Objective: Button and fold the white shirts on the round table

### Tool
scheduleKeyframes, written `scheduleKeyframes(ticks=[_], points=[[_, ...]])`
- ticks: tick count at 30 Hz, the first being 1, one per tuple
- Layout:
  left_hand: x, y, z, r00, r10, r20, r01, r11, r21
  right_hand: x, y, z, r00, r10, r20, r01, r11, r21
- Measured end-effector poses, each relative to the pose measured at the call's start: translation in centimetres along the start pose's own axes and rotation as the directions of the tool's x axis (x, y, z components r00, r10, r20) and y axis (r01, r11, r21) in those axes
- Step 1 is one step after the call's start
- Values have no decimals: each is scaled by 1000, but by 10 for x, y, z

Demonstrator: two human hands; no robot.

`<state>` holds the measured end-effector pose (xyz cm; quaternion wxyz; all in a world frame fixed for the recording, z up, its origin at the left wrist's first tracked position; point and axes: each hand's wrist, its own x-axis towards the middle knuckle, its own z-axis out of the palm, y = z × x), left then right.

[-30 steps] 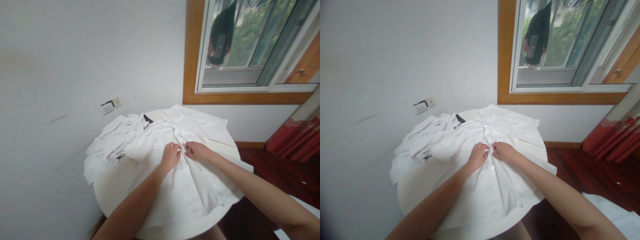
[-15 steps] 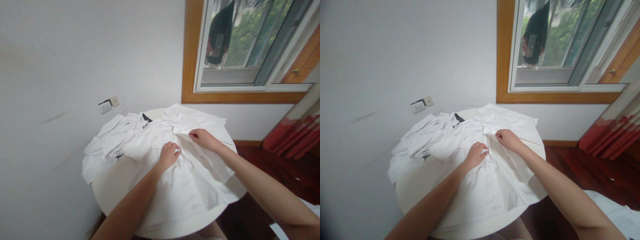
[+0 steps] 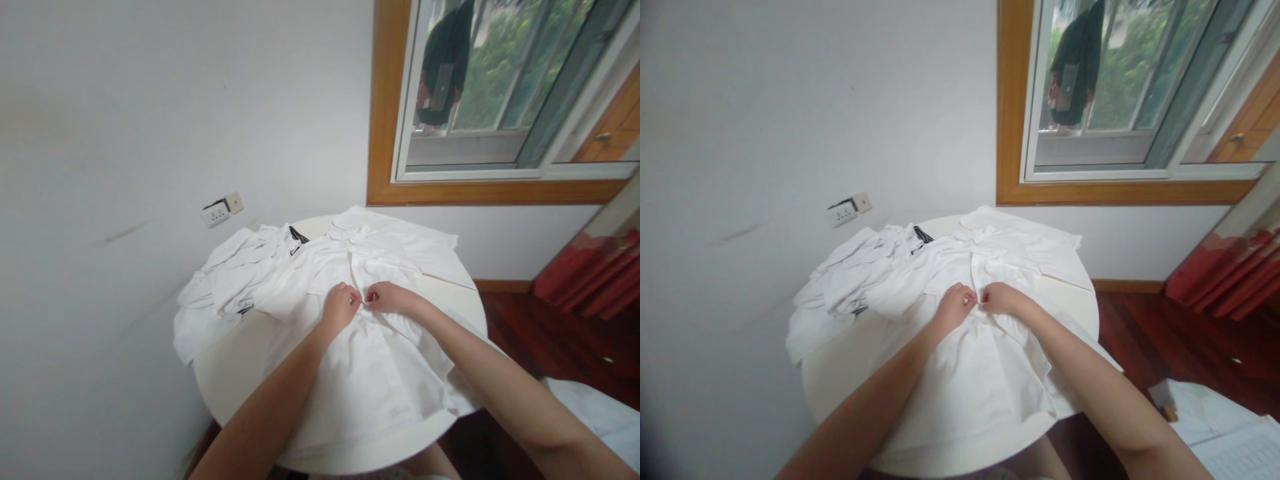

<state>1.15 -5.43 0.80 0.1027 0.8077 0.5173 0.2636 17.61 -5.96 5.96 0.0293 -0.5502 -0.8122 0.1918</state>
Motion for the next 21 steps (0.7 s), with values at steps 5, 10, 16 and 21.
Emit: scheduleKeyframes(ticks=[5,10,16,21], points=[[1,-1,-2,1000,-3,6,3,1000,-18,2,4,12,994,7,-108,4,996,93],[4,-4,-2,999,-31,44,34,997,-71,5,13,22,982,-32,-188,69,978,195],[7,-6,-2,998,-36,53,40,997,-71,8,25,24,981,-11,-193,89,912,400],[5,-6,-1,999,-33,32,34,998,-49,10,30,23,985,10,-171,80,856,511]])
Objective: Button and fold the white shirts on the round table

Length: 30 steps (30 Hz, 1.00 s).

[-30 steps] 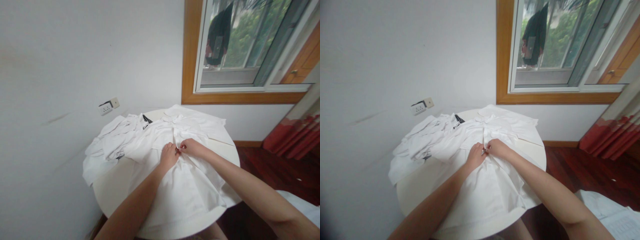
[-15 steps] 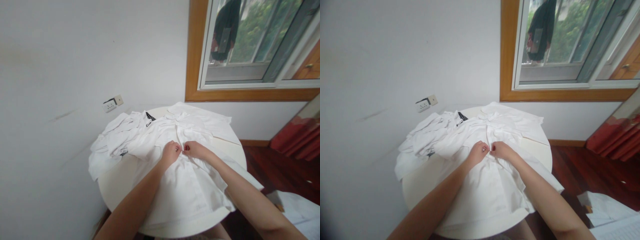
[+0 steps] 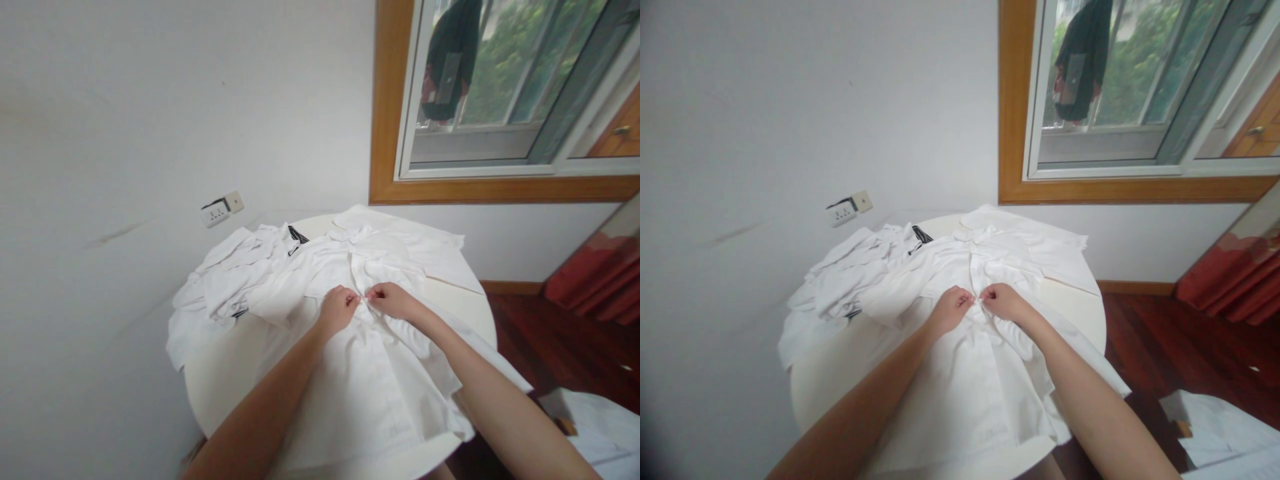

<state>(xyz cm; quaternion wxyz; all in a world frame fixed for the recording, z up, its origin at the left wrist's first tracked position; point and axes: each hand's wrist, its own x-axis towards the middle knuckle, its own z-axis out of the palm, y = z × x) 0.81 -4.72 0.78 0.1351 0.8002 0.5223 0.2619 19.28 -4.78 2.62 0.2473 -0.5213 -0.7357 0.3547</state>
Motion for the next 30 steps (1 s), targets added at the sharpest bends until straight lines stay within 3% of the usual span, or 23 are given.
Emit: scheduleKeyframes(ticks=[6,14,21,30], points=[[0,-1,4,999,-18,-34,19,1000,12,1,0,0,1000,10,3,-10,988,155],[3,-4,7,993,-86,-85,84,996,-25,1,-6,2,998,52,-28,-49,993,107],[5,-7,7,993,-102,-61,99,993,-59,2,-4,5,999,10,-34,-4,985,175],[7,-12,8,993,-109,-40,105,989,-107,1,-3,5,997,9,-76,2,990,142]])
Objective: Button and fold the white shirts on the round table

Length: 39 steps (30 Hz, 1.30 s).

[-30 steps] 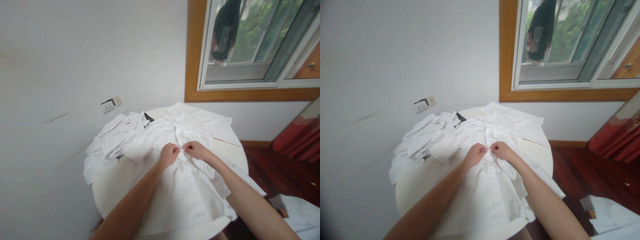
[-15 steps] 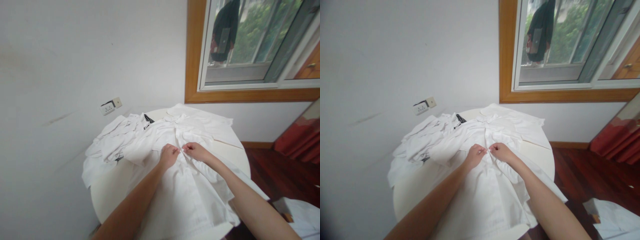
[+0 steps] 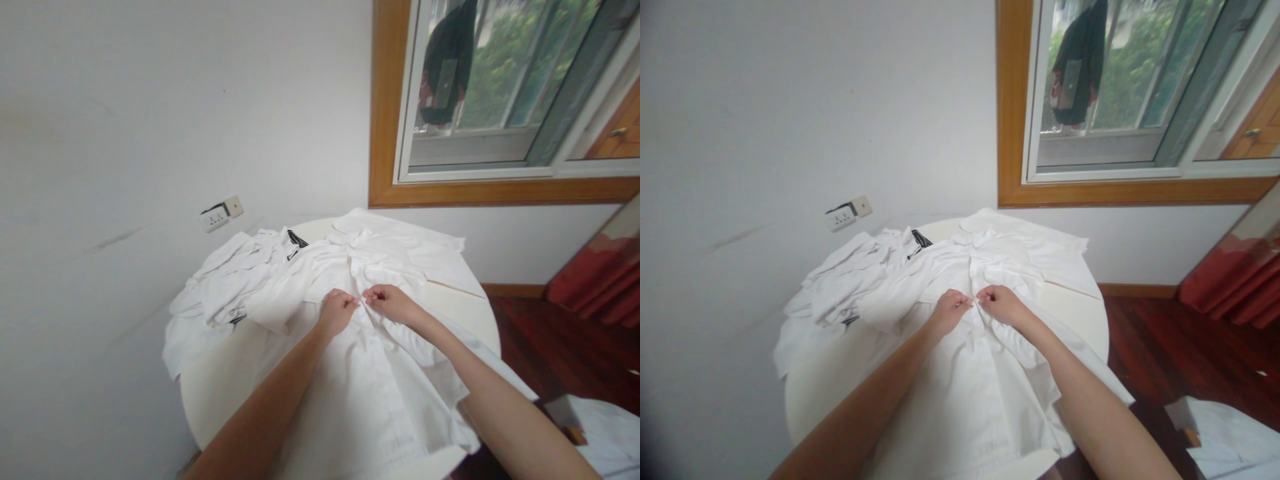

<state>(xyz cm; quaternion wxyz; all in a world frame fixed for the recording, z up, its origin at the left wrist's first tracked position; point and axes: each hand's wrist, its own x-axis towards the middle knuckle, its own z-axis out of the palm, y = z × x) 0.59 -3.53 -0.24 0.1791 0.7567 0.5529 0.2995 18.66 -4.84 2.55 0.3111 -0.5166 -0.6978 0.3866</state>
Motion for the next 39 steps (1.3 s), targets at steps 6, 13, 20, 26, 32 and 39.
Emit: scheduleKeyframes(ticks=[6,13,20,26,32,39], points=[[0,1,-2,999,27,22,-28,999,32,-2,-1,-1,999,-38,26,37,998,49],[-1,2,-2,1000,27,9,-27,999,43,-10,-13,-3,979,128,159,-174,933,316],[-1,4,-4,999,42,32,-44,996,78,-2,0,7,989,108,98,-138,916,376],[1,0,-3,998,50,42,-52,996,72,2,6,11,998,-61,3,59,981,184],[2,-1,2,1000,12,27,-14,997,73,3,10,16,985,-162,-55,164,985,44],[-2,-4,4,996,91,-11,-90,994,56,3,11,19,964,-246,-102,240,968,-69]])
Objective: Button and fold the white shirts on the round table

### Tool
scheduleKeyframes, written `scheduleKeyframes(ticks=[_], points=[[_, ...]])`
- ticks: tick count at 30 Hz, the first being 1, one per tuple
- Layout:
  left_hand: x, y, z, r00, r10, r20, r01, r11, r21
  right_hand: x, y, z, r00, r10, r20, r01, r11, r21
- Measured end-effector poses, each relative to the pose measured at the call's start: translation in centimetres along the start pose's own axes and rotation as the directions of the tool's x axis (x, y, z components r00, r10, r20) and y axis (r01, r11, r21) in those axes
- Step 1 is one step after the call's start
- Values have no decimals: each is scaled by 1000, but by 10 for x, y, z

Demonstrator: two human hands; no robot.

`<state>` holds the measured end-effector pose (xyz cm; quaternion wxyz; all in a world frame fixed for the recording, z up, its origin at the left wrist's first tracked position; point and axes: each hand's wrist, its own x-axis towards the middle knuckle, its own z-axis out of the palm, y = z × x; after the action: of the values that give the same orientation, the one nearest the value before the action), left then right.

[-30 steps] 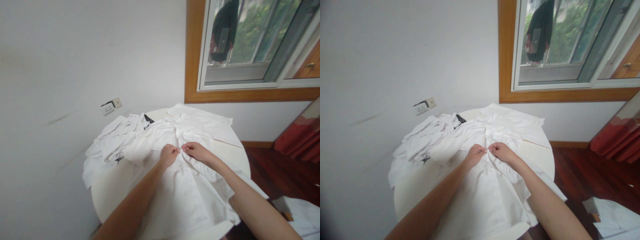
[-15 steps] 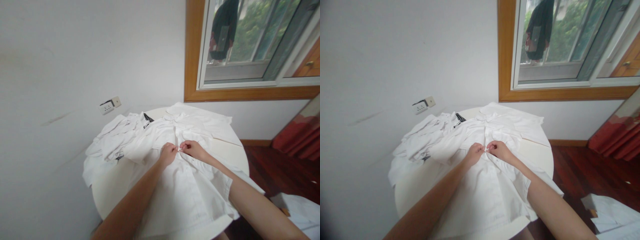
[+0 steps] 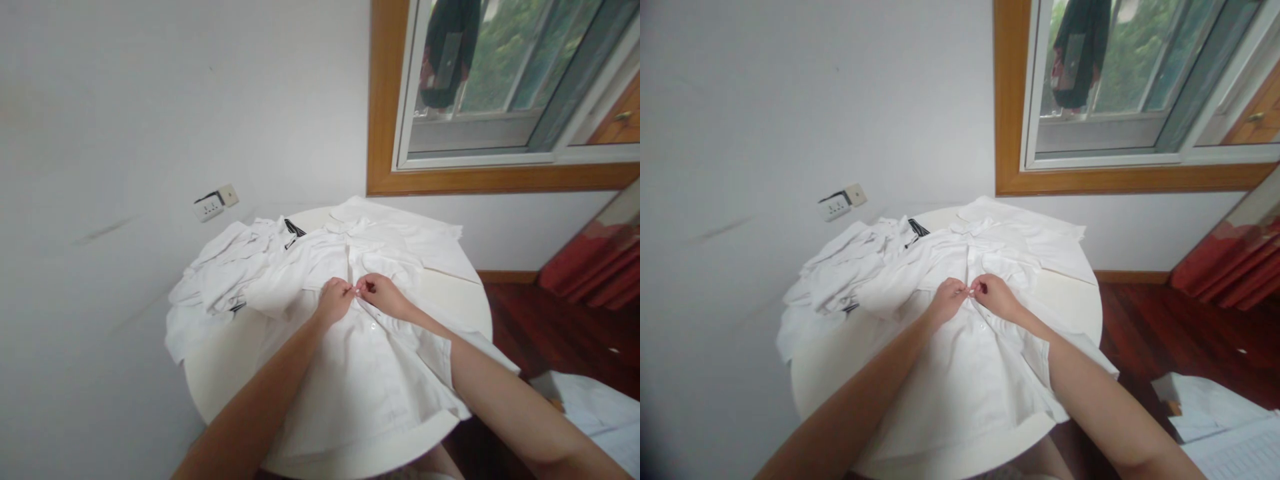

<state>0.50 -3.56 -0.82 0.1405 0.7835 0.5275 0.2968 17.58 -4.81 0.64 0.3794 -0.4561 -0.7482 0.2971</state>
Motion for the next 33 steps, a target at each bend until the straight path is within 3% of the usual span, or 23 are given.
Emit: scheduleKeyframes(ticks=[9,19,24,33], points=[[-2,-1,5,998,16,-53,-17,1000,-21,2,-1,3,999,-42,-27,38,991,-127],[-1,4,4,997,-58,-53,56,998,-36,1,0,9,996,-63,-70,44,969,-244],[-3,5,4,997,-5,-77,4,1000,-4,-1,-3,9,998,-27,-58,10,962,-274],[-3,8,4,993,-25,-115,23,1000,-19,-5,-19,8,997,44,-66,-65,931,-359]])
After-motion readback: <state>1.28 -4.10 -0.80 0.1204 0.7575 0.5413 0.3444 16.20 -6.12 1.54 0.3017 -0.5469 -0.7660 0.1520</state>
